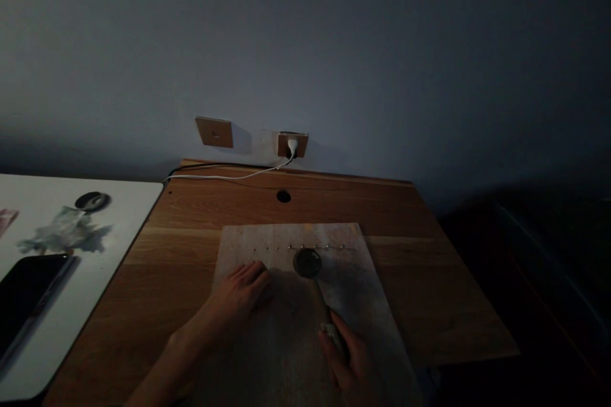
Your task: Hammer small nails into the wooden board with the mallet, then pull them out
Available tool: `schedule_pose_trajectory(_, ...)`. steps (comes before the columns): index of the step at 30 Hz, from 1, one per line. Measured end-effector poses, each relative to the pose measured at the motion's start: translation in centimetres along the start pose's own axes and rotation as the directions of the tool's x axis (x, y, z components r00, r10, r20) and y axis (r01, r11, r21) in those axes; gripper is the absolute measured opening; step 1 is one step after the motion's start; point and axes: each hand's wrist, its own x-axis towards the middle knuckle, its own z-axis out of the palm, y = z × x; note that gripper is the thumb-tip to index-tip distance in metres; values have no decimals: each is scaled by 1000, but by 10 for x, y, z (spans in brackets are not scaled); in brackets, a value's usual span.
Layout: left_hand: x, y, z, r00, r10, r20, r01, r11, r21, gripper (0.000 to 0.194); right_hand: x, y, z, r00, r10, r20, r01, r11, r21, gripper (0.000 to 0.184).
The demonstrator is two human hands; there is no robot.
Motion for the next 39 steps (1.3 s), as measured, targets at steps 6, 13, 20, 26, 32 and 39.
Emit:
schedule_pose_trajectory(6, 9, 4, -6, 998, 54, 15, -54, 998, 32, 12, 0, 5, 1, 998, -34, -54, 33, 999, -13, 72)
schedule_pose_trajectory(13, 27, -14, -23, 994, -47, -96, 38, 995, -91, 15, 1, 3, 0, 998, 38, 51, -41, 997, 70, 79)
schedule_pose_trajectory(20, 56, -23, -22, 995, -40, -90, 36, 999, -39, 15, 2, 9, 1, 999, 46, 23, -47, 998, 37, 77)
schedule_pose_trajectory(26, 52, -25, -17, 993, -12, -121, -2, 993, -114, 21, 1, 14, 2, 999, 50, 13, -50, 998, 36, 77)
schedule_pose_trajectory(32, 58, -26, -14, 981, 17, -195, -39, 993, -109, 27, 2, 17, 3, 1000, 12, 1, -12, 1000, 10, 77)
schedule_pose_trajectory(39, 60, -28, -5, 960, 50, -276, -84, 990, -115, 28, -1, 20, 8, 995, -58, -77, 58, 998, 7, 74)
